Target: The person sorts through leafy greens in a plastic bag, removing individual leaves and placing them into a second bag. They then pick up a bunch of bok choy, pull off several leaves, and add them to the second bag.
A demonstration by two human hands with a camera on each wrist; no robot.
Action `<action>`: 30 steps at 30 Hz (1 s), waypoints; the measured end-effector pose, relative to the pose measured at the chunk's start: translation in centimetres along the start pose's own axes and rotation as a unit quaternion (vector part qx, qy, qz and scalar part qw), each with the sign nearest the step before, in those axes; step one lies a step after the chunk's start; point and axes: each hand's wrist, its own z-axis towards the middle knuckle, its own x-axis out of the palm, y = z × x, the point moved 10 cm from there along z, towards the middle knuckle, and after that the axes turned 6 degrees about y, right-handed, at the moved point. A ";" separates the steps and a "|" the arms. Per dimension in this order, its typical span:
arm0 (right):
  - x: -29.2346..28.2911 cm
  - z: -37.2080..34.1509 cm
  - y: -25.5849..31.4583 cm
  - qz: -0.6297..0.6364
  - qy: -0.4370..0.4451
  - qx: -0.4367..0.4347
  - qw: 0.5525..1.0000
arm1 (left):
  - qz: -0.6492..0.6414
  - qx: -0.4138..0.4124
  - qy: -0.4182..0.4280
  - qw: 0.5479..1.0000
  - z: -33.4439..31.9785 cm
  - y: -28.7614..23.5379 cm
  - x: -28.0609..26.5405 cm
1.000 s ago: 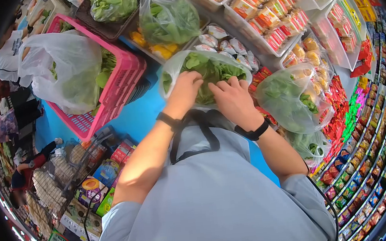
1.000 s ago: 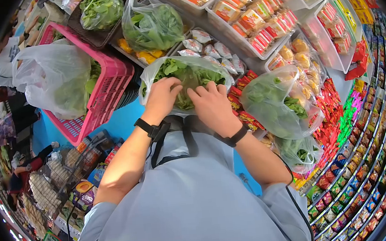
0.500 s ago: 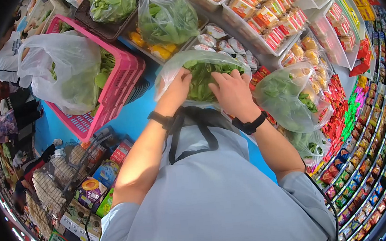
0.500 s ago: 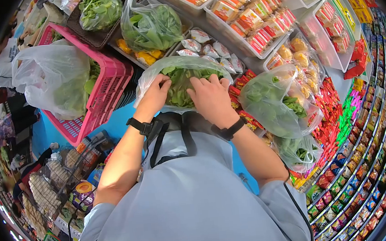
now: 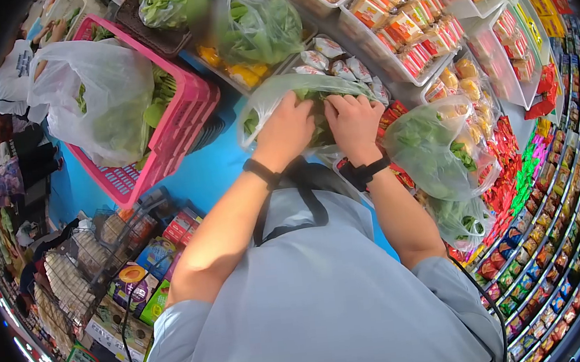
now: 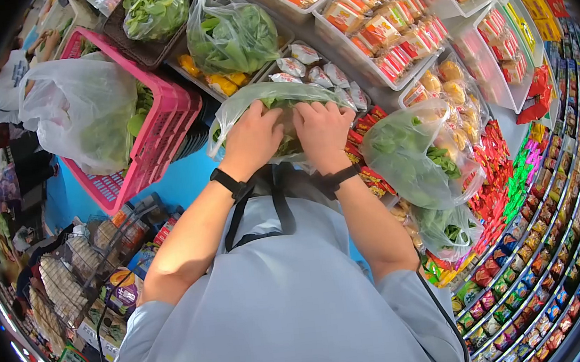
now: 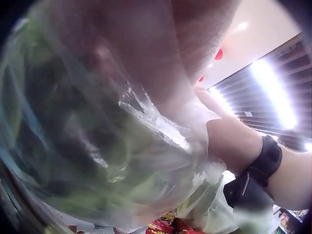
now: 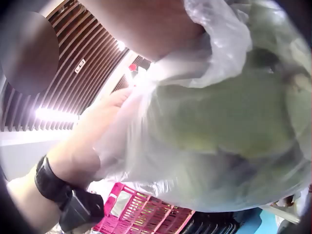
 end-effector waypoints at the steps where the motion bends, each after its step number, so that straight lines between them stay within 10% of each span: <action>1: -0.1 0.0 -0.3 0.022 0.000 0.000 1.000 | -0.003 -0.018 -0.010 1.000 0.1 0.5 0.1; 7: -0.5 -0.7 -1.4 0.127 0.000 0.003 0.992 | -0.024 -0.112 0.089 0.989 1.3 2.7 1.7; 14: -1.1 -0.9 -1.6 0.209 -0.009 -0.002 0.978 | -0.190 0.023 -0.018 0.981 2.1 0.0 0.7; 30: -4.9 -2.6 -0.8 0.239 -0.056 -0.049 0.968 | -0.184 0.017 0.017 0.983 1.1 -0.3 -0.3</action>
